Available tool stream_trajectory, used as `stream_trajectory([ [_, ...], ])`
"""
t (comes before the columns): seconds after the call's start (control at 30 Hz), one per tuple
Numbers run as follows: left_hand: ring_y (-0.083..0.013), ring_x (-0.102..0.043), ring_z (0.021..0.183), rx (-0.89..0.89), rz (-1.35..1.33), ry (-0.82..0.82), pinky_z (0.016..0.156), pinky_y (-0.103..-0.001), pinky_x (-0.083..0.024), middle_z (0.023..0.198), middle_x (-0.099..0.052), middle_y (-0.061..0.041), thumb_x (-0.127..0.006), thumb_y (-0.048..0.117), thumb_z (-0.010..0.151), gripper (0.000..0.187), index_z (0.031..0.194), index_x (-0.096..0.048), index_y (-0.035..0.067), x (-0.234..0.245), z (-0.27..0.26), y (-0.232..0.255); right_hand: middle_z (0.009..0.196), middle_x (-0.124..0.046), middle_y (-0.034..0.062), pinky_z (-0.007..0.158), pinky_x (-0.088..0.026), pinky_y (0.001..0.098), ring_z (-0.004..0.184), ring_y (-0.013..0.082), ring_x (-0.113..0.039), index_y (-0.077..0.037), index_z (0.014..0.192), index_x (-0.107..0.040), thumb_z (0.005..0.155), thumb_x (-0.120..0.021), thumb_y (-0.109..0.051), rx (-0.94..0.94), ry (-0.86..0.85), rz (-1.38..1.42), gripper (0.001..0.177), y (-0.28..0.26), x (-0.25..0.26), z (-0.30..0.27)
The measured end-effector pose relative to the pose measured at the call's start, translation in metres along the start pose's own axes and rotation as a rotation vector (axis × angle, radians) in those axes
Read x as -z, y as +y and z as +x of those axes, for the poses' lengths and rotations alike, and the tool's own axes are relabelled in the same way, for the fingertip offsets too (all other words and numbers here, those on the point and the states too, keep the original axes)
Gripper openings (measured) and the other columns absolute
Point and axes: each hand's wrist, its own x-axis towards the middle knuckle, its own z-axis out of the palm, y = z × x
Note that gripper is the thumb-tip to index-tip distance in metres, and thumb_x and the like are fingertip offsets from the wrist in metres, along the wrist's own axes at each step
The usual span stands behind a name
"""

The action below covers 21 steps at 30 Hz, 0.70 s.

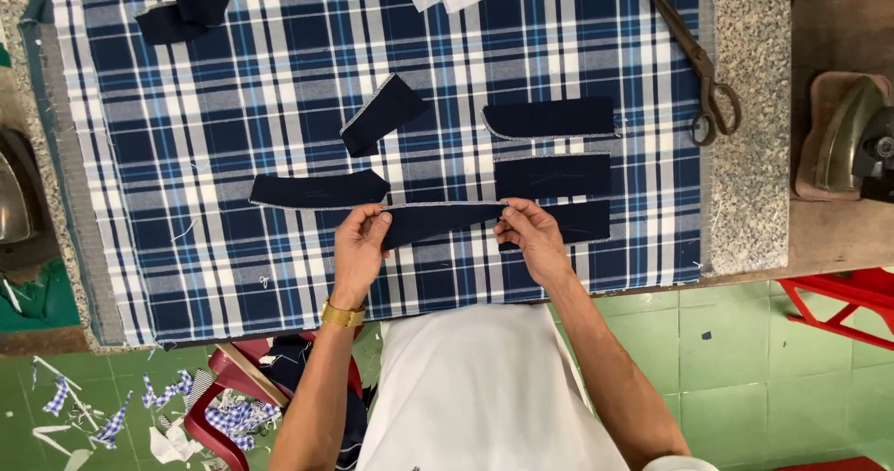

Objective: The person arranges several dark blue fabric pieces on a plaid work surface, then uses a steam iron to press each piece. The person handles the pieces one at a time, smoothing and ironing them before moving to the next.

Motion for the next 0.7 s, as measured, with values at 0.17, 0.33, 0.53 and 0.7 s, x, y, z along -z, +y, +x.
stream_trajectory([
  [0.17, -0.0085, -0.056, 0.061, -0.063, 0.123, 0.060, 0.045, -0.020, -0.054, 0.075, -0.058, -0.003, -0.065, 0.008, 0.100, 0.007, 0.103, -0.068, 0.003, 0.008, 0.018, 0.033, 0.080, -0.066, 0.0116, 0.064, -0.063, 0.0313, 0.072, 0.0227, -0.073, 0.003, 0.114, -0.068, 0.098, -0.067, -0.006, 0.006, -0.060, -0.142, 0.019, -0.013, -0.023, 0.020],
  [0.33, -0.0099, -0.056, 0.059, -0.177, 0.117, 0.098, 0.044, -0.021, -0.056, 0.074, -0.057, -0.004, -0.065, 0.008, 0.101, 0.005, 0.102, -0.067, 0.003, 0.017, 0.048, 0.056, 0.083, -0.066, 0.0108, 0.063, -0.064, 0.0324, 0.072, 0.0213, -0.072, 0.001, 0.112, -0.069, 0.098, -0.067, -0.008, 0.113, -0.092, -0.176, 0.017, -0.065, -0.075, 0.046],
  [0.53, -0.0127, -0.060, 0.051, -0.267, 0.040, 0.181, 0.041, -0.022, -0.055, 0.074, -0.059, -0.006, -0.063, 0.005, 0.102, 0.002, 0.102, -0.065, 0.003, 0.025, 0.093, 0.058, 0.117, -0.066, 0.0160, 0.080, -0.063, 0.0319, 0.098, 0.0210, -0.070, -0.001, 0.131, -0.062, 0.100, -0.066, -0.014, 0.368, -0.218, -0.345, 0.034, -0.123, -0.137, 0.073],
  [0.7, -0.0143, -0.063, 0.052, -0.205, 0.110, 0.244, 0.038, -0.023, -0.053, 0.075, -0.063, -0.008, -0.064, 0.007, 0.099, 0.007, 0.103, -0.065, 0.001, 0.028, 0.131, 0.005, 0.127, -0.068, 0.0100, 0.089, -0.061, 0.0361, 0.111, 0.0229, -0.071, -0.014, 0.127, -0.070, 0.096, -0.068, -0.018, 0.401, -0.182, -0.907, 0.032, -0.049, -0.130, 0.137],
])
